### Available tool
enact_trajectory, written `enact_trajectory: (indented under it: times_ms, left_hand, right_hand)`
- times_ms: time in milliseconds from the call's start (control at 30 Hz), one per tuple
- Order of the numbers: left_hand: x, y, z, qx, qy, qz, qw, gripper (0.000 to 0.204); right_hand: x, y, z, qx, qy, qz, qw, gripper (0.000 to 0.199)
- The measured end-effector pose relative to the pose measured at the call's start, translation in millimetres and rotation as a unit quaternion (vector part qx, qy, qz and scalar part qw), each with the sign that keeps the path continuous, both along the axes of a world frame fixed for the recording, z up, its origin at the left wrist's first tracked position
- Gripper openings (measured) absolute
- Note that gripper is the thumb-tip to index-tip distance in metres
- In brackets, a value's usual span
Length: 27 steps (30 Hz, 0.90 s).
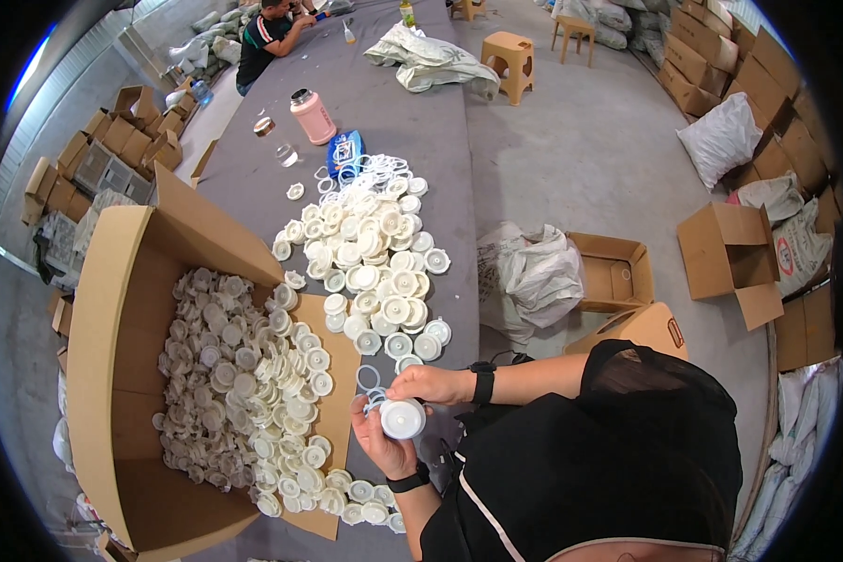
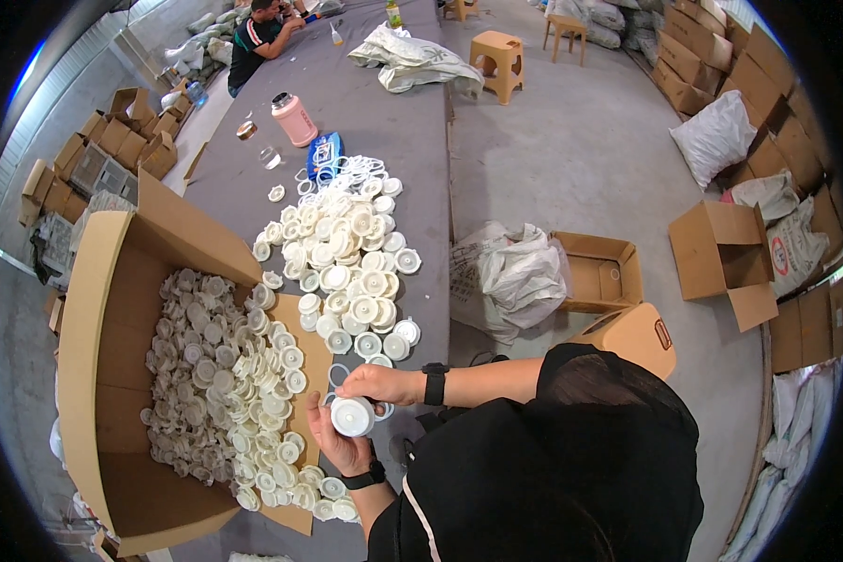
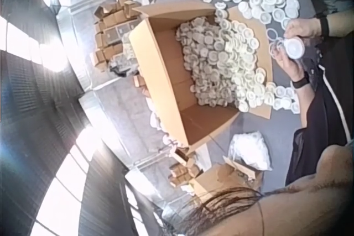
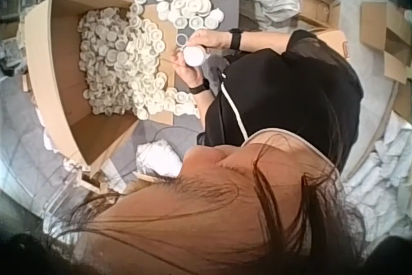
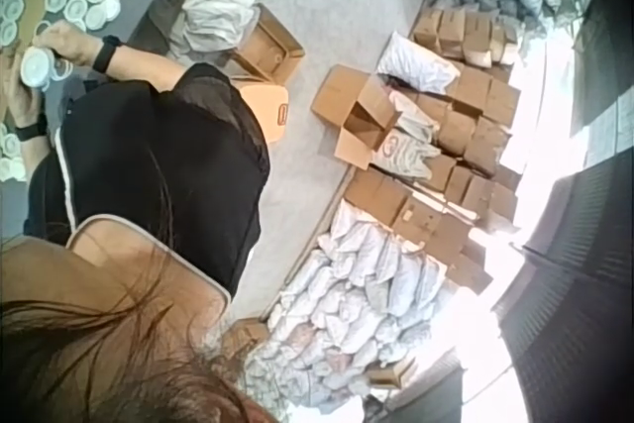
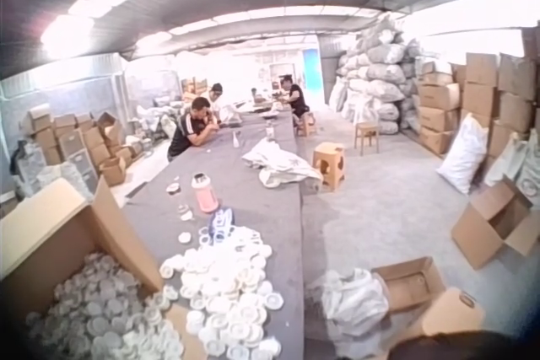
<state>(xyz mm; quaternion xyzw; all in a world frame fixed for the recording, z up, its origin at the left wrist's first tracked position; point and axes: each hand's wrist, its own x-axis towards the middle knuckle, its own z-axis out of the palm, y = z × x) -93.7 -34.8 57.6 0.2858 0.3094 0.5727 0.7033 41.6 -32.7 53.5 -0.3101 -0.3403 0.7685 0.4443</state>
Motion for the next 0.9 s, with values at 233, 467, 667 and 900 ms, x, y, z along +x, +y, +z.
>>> enact_trajectory:
  times_ms: [233,467,667,900]
  left_hand:
    - [4,6,0,-0.084,0.038,0.087,0.992,0.024]
    - [-3,26,-43,-0.148,0.013,0.123,0.981,0.032]
    - [4,9,-54,-0.085,-0.004,0.129,0.988,0.029]
    - [-10,2,-77,-0.017,-0.012,0.034,0.999,0.041]
  right_hand:
    - [-7,-4,-21,-0.07,0.156,0.03,0.985,0.021]
    - [-27,-16,-27,-0.117,0.201,-0.031,0.972,0.018]
    - [-30,-10,-39,-0.168,0.17,-0.092,0.967,0.014]
    - [-33,0,-66,-0.258,0.239,-0.092,0.932,0.009]
